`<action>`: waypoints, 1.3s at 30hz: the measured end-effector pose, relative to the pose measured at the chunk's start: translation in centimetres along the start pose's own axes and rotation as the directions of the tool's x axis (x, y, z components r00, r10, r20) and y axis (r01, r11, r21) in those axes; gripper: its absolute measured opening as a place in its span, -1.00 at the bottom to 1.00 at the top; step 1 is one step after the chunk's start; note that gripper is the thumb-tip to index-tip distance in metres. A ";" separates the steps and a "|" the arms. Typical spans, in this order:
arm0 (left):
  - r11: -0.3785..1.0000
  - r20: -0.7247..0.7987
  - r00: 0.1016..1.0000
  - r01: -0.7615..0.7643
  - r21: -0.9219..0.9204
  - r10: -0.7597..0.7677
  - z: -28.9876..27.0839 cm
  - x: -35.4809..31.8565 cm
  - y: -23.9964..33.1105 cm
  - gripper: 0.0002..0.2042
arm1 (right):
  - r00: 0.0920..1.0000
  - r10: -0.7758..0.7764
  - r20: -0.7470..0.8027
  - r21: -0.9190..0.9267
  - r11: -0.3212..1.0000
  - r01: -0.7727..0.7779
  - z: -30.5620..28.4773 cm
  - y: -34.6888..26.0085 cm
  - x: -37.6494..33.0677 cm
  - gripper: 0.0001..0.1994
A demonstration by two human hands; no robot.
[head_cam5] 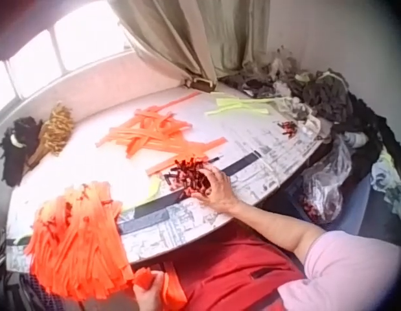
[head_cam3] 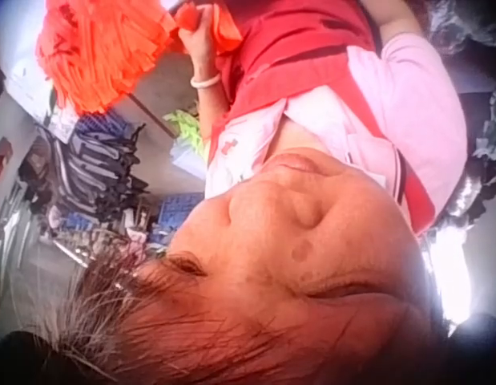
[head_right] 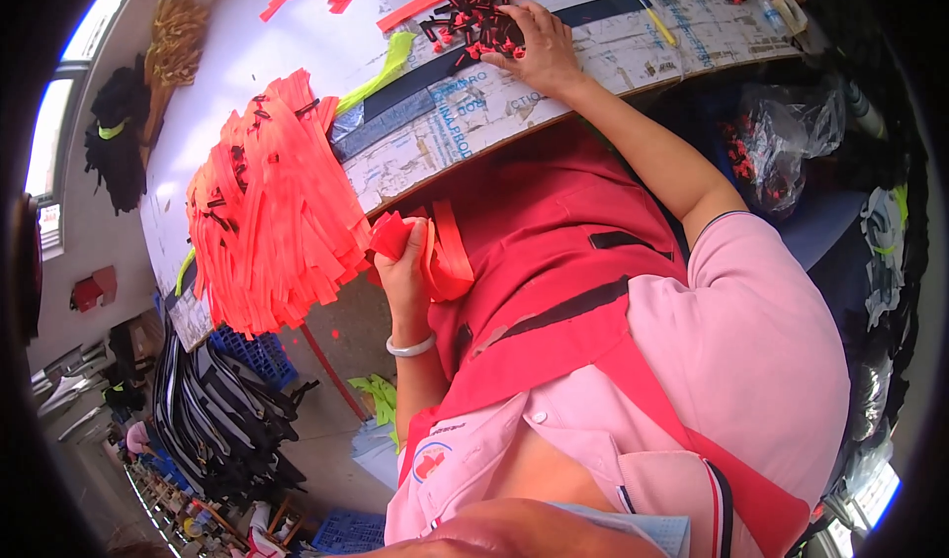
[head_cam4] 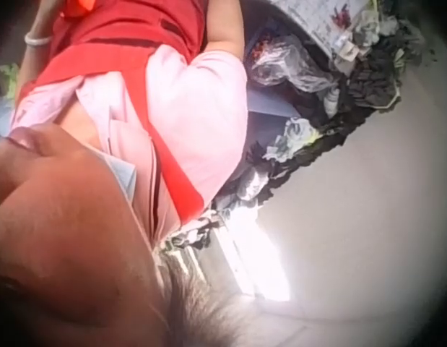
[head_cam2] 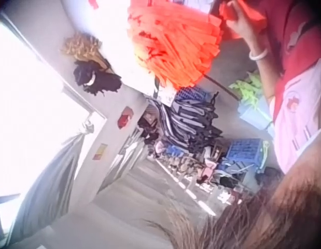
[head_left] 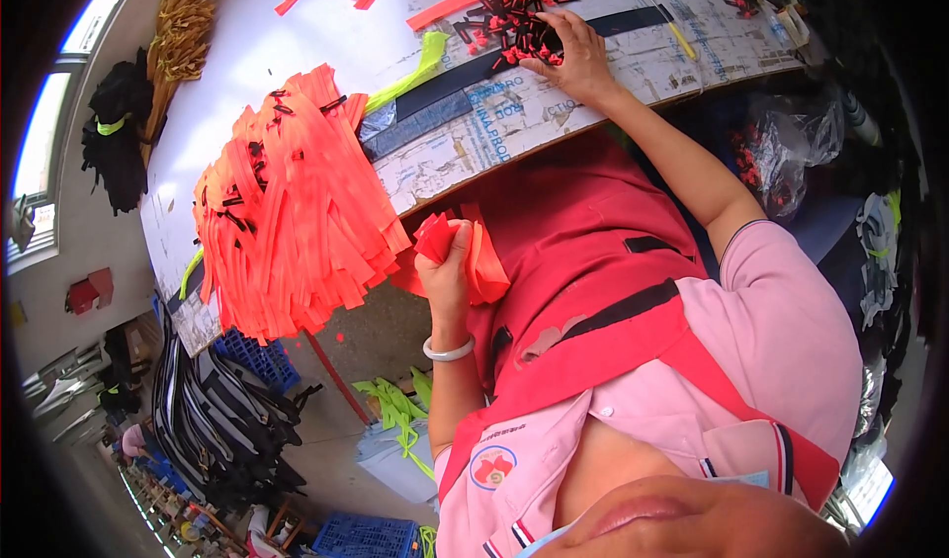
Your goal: Assemble plastic buckles onto red fabric straps.
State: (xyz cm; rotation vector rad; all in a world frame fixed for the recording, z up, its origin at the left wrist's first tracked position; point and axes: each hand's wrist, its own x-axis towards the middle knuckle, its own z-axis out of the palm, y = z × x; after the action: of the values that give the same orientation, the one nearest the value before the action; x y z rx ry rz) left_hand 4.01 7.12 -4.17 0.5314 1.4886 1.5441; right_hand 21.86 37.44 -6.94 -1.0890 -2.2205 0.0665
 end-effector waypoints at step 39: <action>0.971 0.177 0.978 0.143 -0.191 -0.109 2.6 0.3 2.4 -0.91 | 0.607 -0.034 0.794 0.437 -0.663 -0.608 -0.5 -1.0 5.5 -0.72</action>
State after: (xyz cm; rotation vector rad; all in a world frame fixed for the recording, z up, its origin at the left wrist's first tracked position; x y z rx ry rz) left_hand 5.24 9.12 -1.56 0.4249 1.1998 1.4935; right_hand 19.08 40.59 -3.29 -0.5715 -0.4916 2.4533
